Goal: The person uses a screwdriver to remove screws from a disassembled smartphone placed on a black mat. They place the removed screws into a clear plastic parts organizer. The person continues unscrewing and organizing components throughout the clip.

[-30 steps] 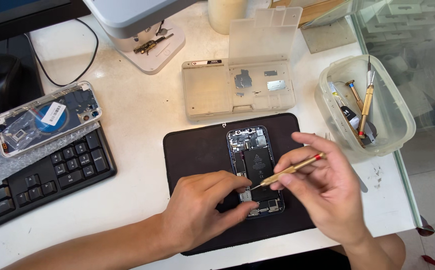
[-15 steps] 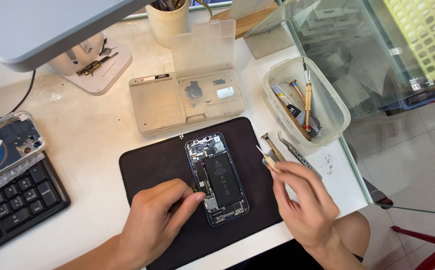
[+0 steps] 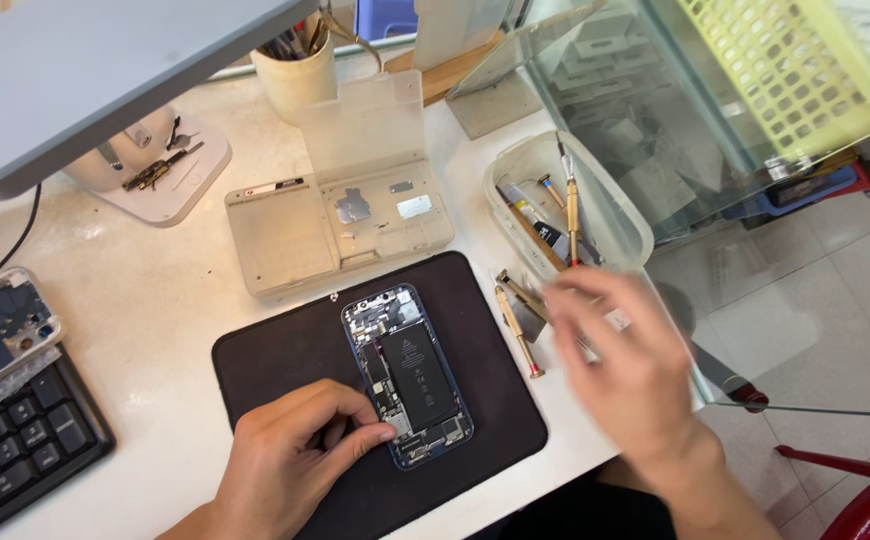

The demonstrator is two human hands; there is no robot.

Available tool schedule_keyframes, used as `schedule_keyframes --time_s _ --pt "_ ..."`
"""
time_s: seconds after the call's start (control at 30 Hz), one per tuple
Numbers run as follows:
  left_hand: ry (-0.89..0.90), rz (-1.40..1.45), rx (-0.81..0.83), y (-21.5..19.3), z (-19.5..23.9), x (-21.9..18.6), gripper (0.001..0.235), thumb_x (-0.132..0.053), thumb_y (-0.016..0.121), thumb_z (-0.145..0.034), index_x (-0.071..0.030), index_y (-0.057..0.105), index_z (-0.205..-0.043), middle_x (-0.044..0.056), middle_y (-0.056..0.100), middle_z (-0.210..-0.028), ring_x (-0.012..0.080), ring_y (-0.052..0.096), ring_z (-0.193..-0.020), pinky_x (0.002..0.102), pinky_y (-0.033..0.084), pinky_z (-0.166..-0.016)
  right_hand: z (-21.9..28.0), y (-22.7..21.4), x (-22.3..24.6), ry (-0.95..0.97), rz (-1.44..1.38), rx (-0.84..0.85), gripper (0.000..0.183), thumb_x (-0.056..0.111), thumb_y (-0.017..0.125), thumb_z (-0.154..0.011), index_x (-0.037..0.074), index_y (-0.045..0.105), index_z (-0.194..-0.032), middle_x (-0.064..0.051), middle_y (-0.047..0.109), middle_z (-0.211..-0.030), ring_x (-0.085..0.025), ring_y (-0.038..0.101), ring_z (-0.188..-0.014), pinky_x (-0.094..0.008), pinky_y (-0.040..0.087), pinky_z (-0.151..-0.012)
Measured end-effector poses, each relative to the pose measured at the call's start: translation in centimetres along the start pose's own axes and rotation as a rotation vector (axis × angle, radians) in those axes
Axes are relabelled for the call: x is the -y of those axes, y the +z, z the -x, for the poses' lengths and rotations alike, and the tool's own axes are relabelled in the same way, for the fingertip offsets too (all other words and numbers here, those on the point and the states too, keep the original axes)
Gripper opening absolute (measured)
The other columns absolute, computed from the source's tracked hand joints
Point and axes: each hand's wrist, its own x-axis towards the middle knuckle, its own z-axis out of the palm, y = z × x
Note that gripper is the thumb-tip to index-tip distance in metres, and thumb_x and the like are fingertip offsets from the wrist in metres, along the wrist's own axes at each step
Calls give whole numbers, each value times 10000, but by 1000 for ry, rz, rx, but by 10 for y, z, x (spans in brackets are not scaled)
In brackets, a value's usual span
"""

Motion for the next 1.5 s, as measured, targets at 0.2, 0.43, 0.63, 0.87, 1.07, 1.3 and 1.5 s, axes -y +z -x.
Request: schedule_keyframes --time_s 0.2,0.43,0.63,0.87,1.07,1.3,1.5 --pt "30 -56 -41 1 3 7 146 -162 807 -810 -43 729 -778 5 695 -682 81 574 -498 259 460 -446 -55 -22 -57 255 -13 157 149 31 767 -911 29 773 -1059 -122 720 -941 -234 705 -690 -331 550 -621" --pt "-12 -92 -44 2 4 13 197 -173 808 -817 -31 697 -737 15 650 -634 93 553 -489 270 450 -451 -72 2 -67 152 284 254 109 62 760 -871 61 808 -968 -139 736 -946 -367 703 -806 -466 569 -759" --pt "-39 -62 -28 1 1 8 163 -149 834 -767 -42 712 -750 -2 692 -690 73 549 -498 263 457 -444 -75 6 -58 232 265 313 118 114 755 -891 51 791 -983 -125 729 -970 -354 695 -744 -464 550 -714" --pt "-50 -55 -13 2 1 10 161 -148 853 -752 -59 719 -748 -14 720 -713 56 559 -504 243 464 -445 -70 -4 -46 229 -13 521 187 123 773 -825 61 769 -1002 -86 712 -955 -257 711 -674 -398 562 -726" --pt "-52 -90 -42 4 3 11 164 -145 861 -735 -63 719 -741 -13 718 -690 51 565 -509 234 462 -452 -74 -6 -49 210 43 527 246 102 784 -795 36 711 -1021 -113 719 -879 -306 707 -801 -437 558 -741" --pt "-88 -146 -83 6 2 14 160 -146 874 -688 -86 731 -727 -31 731 -647 28 568 -464 229 401 -394 -72 -17 -64 298 149 329 269 108 752 -874 23 685 -1121 -142 692 -914 -352 700 -801 -473 555 -734" --pt "-87 -204 -120 8 1 19 169 -162 898 -658 -99 741 -653 -32 723 -663 21 528 -404 221 374 -372 -62 -16 -66 158 72 316 75 78 721 -874 52 761 -933 -98 646 -942 -312 702 -802 -454 560 -750"
